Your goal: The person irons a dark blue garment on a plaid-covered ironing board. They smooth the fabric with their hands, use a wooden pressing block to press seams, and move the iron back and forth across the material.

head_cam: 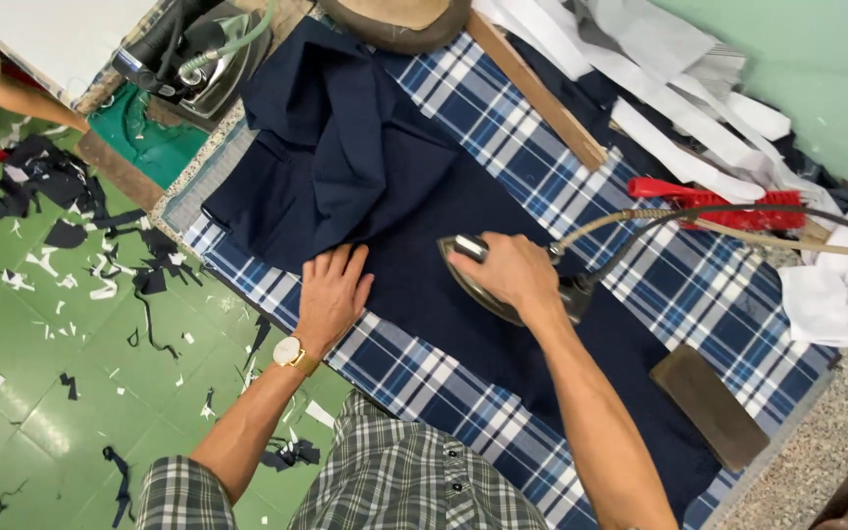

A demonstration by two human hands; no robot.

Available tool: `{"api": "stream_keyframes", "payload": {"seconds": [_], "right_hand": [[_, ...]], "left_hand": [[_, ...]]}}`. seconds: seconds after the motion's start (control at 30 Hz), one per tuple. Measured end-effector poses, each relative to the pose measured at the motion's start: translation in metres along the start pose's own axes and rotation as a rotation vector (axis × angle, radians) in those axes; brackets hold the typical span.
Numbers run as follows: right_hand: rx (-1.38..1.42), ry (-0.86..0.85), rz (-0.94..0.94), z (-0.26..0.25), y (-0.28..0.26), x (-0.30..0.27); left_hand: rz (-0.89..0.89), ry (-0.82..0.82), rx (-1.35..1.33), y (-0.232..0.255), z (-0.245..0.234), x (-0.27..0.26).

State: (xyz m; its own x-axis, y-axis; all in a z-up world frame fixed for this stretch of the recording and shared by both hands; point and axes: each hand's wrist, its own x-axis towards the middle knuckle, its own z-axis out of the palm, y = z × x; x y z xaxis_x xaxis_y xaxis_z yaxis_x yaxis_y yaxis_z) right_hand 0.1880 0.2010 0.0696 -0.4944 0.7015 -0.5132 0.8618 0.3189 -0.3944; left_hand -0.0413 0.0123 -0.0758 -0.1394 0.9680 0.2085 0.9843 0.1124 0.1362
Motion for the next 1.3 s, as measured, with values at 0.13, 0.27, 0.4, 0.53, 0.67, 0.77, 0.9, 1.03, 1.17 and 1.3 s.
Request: {"api": "stream_keyframes", "payload": {"seconds": [0.13, 0.27, 0.4, 0.53, 0.67, 0.77, 0.9, 1.03, 1.17, 1.3], "right_hand": [[0.029, 0.039, -0.035, 0.009, -0.031, 0.044], [0.038, 0.050, -0.007, 0.006, -0.052, 0.059], [0.068, 0.019, 0.065, 0.005, -0.052, 0.059], [0.011, -0.104, 0.088, 0.001, -0.061, 0.036], [-0.019, -0.111, 0.056, -0.003, -0.069, 0.040], [-0.045, -0.091, -0.046, -0.003, -0.073, 0.047], [-0.122, -0.148, -0.190, -0.001, -0.073, 0.055], [-0.165, -0.159, -0.246, 0.011, -0.064, 0.063], [-0.107, -0.140, -0.213, 0.011, -0.062, 0.057], [-0.013, -0.081, -0.116, 0.012, -0.053, 0.043]], "left_hand": [[-0.019, 0.118, 0.145, -0.020, -0.007, 0.010], [-0.077, 0.117, 0.216, -0.038, -0.004, 0.017], [-0.156, 0.039, 0.159, -0.049, -0.003, 0.021], [-0.212, -0.094, -0.049, -0.059, -0.001, 0.020], [-0.206, -0.143, -0.022, -0.061, 0.002, 0.020], [-0.197, -0.180, -0.019, -0.060, 0.004, 0.022], [-0.183, -0.159, 0.051, -0.057, 0.008, 0.021], [-0.211, -0.197, 0.007, -0.057, 0.007, 0.019], [-0.209, -0.198, 0.036, -0.053, 0.005, 0.020], [-0.225, -0.222, 0.057, -0.053, 0.008, 0.016]]}}
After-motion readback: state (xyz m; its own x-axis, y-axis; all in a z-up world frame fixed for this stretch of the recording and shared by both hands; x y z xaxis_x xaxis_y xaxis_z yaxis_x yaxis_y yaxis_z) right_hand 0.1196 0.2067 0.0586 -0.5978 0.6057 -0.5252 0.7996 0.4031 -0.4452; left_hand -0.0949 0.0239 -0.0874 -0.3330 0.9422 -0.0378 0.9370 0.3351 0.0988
